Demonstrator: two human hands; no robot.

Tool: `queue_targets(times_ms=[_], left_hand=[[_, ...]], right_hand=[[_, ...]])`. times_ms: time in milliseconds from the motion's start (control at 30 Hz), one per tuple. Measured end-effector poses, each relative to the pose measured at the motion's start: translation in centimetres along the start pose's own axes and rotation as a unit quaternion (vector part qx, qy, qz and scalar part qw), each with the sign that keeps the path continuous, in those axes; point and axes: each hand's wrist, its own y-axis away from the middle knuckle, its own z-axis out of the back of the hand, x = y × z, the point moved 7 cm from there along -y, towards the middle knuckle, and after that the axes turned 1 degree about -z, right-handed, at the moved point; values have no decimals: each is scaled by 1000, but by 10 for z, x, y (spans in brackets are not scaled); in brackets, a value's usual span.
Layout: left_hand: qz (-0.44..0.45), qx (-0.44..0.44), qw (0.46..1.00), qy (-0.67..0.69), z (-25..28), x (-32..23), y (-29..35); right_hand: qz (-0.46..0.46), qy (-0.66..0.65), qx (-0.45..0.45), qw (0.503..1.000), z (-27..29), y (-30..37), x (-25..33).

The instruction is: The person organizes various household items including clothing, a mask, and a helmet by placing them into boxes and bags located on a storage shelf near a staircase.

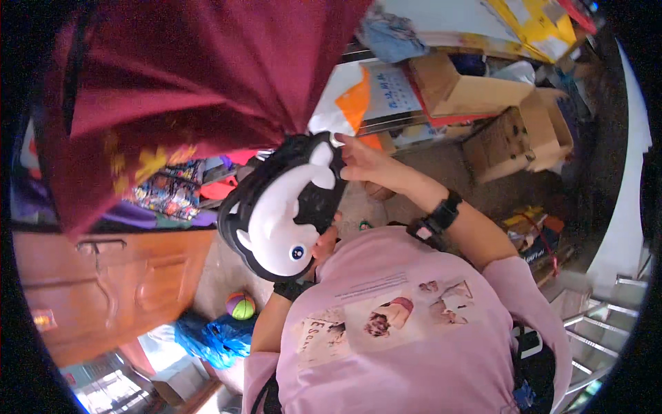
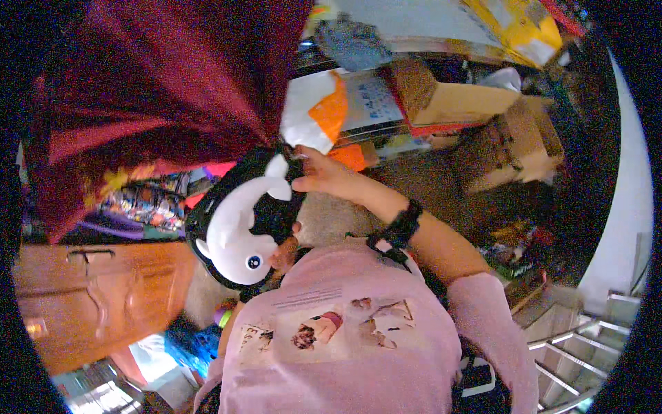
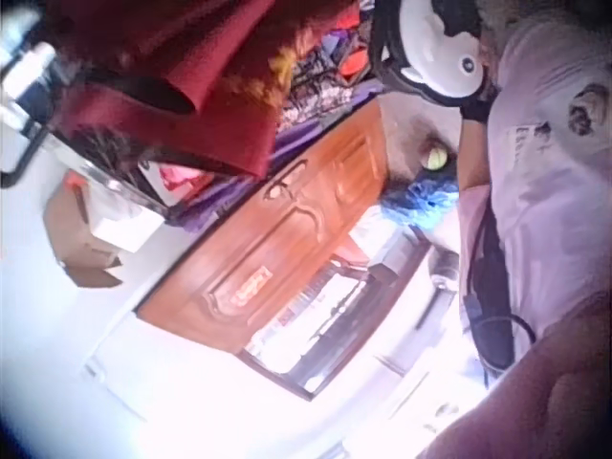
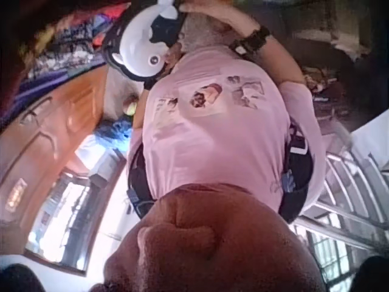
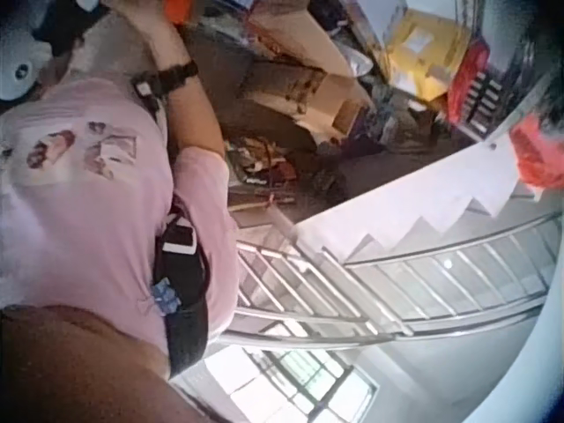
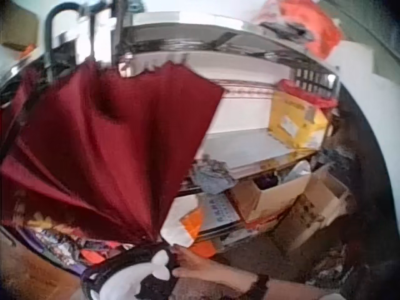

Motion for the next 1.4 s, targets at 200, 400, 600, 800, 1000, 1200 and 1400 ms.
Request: queue_targets(times_ms=[200,400,600,800,1000,1200,1400], left_hand=[[16,-87,995,-46,8,8,-12],[-61,-229,956,-173,14,-30,-36],[-38,-379,795,-472,38,-64,-45],[102,-377,770,-504,77,-46,-77],[190,-295,756,-552,90,-14,-146],[215,-340,685,-607,107,-27,-175],[172,-419,690,-564,121,-30,-202]], right_hand=[[-89,-117,-61,987,24,28,-7],[-91,-189,-289,934,81,107,-35],[-116,-104,-319,935,97,156,-35],[-53,-258,-300,917,107,200,-24],[-33,-164,-414,895,161,245,-13],[152,-166,-643,732,288,311,33],[230,-227,-692,645,393,322,71]])
